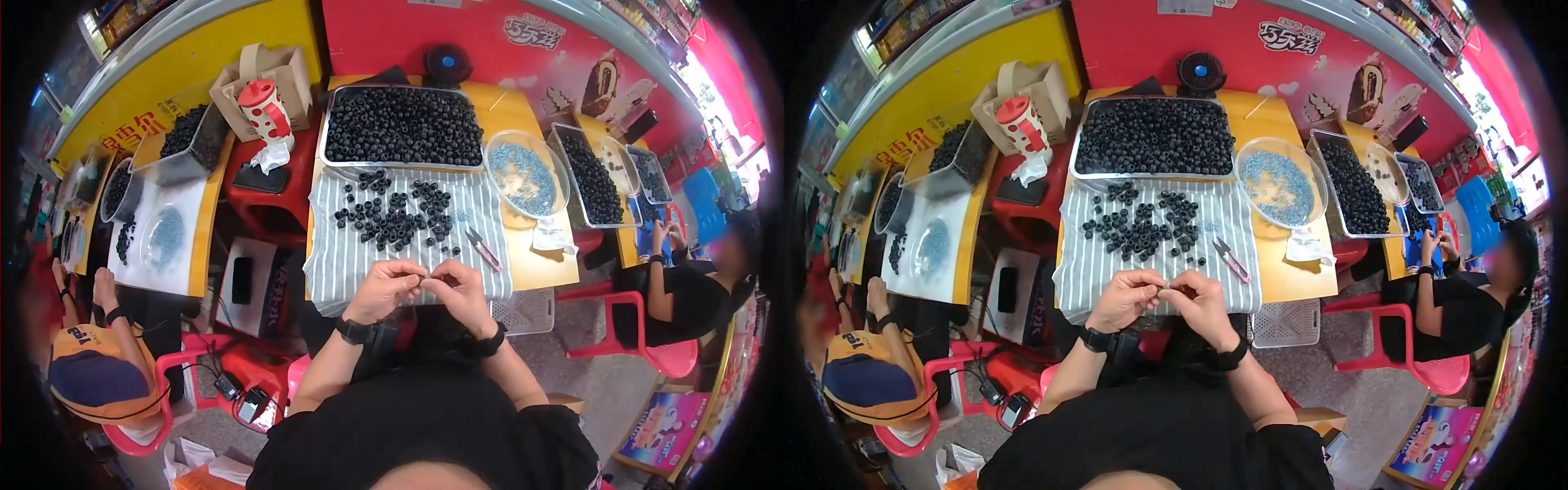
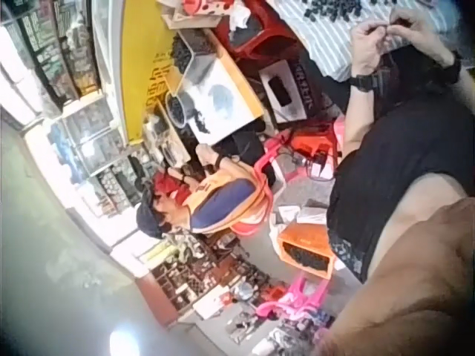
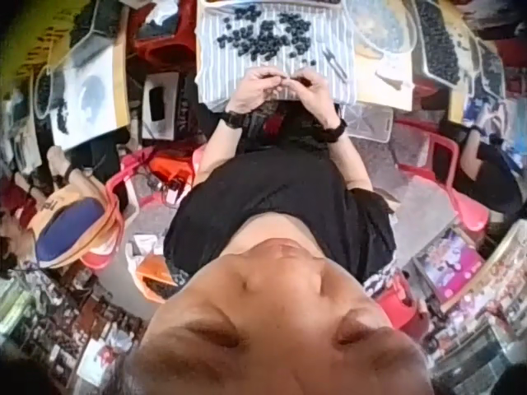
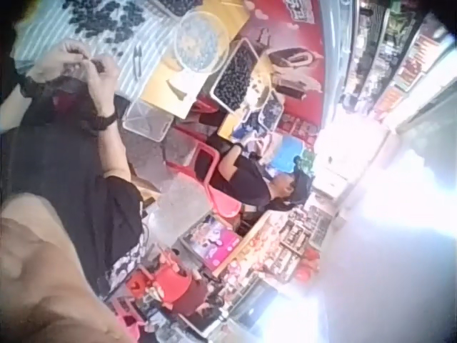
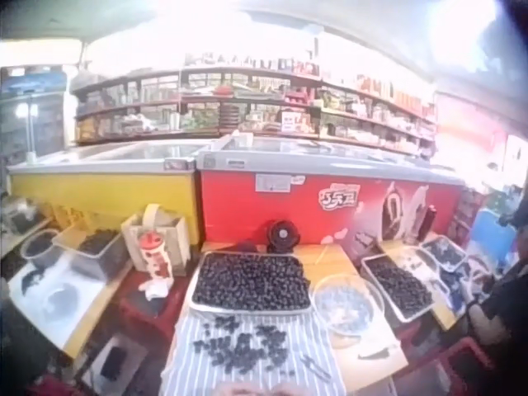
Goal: The recorder is sorting or assembling small black plastic components on a table in a workspace.
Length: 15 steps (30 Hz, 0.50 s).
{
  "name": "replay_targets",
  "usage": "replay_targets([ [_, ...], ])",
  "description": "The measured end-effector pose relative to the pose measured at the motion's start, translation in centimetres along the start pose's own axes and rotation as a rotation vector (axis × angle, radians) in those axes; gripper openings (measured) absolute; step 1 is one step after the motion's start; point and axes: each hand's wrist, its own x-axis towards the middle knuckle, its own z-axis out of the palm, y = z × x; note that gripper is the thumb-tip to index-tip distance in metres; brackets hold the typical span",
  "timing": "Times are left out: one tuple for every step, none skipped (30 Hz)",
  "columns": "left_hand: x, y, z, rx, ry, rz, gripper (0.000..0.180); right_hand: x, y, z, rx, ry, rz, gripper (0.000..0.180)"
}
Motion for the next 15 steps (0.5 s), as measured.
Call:
replay_targets([
  [0.2, -0.2, -0.1, -0.063, 0.002, 0.027, 0.018, 0.3, 0.4, -0.6, -0.049, 0.030, -0.038, 0.005],
  [0.5, -0.5, 0.0, -0.125, 0.004, 0.054, 0.020, 0.8, 1.2, -1.5, -0.098, 0.059, -0.077, 0.005],
  [0.8, -0.9, -0.1, -0.188, 0.005, 0.079, 0.022, 1.3, 1.3, -2.2, -0.148, 0.091, -0.114, 0.006],
  [0.9, -1.0, -0.5, -0.187, 0.019, 0.087, 0.023, 1.7, 0.9, -2.9, -0.344, 0.180, -0.196, 0.006],
  [1.0, -1.2, -1.0, -0.185, 0.034, 0.095, 0.024, 2.3, 1.0, -3.1, -0.450, 0.207, -0.219, 0.006],
  [1.1, -1.2, -1.2, -0.185, 0.045, 0.098, 0.025, 2.8, 1.2, -3.5, -0.560, 0.240, -0.238, 0.006],
  [1.2, -1.3, -1.2, -0.190, 0.027, 0.100, 0.024, 3.2, 1.4, -3.7, -0.670, 0.271, -0.257, 0.007],
  [1.3, -1.4, -1.2, -0.194, 0.010, 0.104, 0.022, 3.6, 1.4, -3.7, -0.733, 0.247, -0.307, 0.005],
  [1.3, -1.2, -1.2, -0.193, -0.004, 0.112, 0.021, 4.0, 1.4, -3.3, -0.803, 0.213, -0.342, 0.005],
  [1.4, -1.0, -1.0, -0.212, -0.013, 0.117, 0.020, 4.3, 1.3, -3.0, -0.872, 0.178, -0.378, 0.004],
  [1.4, -0.9, -0.7, -0.232, -0.022, 0.122, 0.018, 4.5, 1.2, -2.8, -0.941, 0.142, -0.414, 0.005],
  [1.3, -0.7, -0.5, -0.250, -0.026, 0.130, 0.017, 4.7, 1.4, -2.4, -0.969, 0.140, -0.434, 0.005],
  [1.4, -0.6, -0.5, -0.246, -0.036, 0.133, 0.017, 4.8, 1.5, -2.1, -0.996, 0.138, -0.454, 0.005],
  [1.4, -0.5, -0.4, -0.242, -0.046, 0.135, 0.017, 4.8, 1.6, -1.9, -1.024, 0.137, -0.475, 0.006],
  [1.4, -0.5, -0.4, -0.241, -0.054, 0.137, 0.016, 4.8, 1.5, -1.7, -0.983, 0.140, -0.474, 0.005],
])
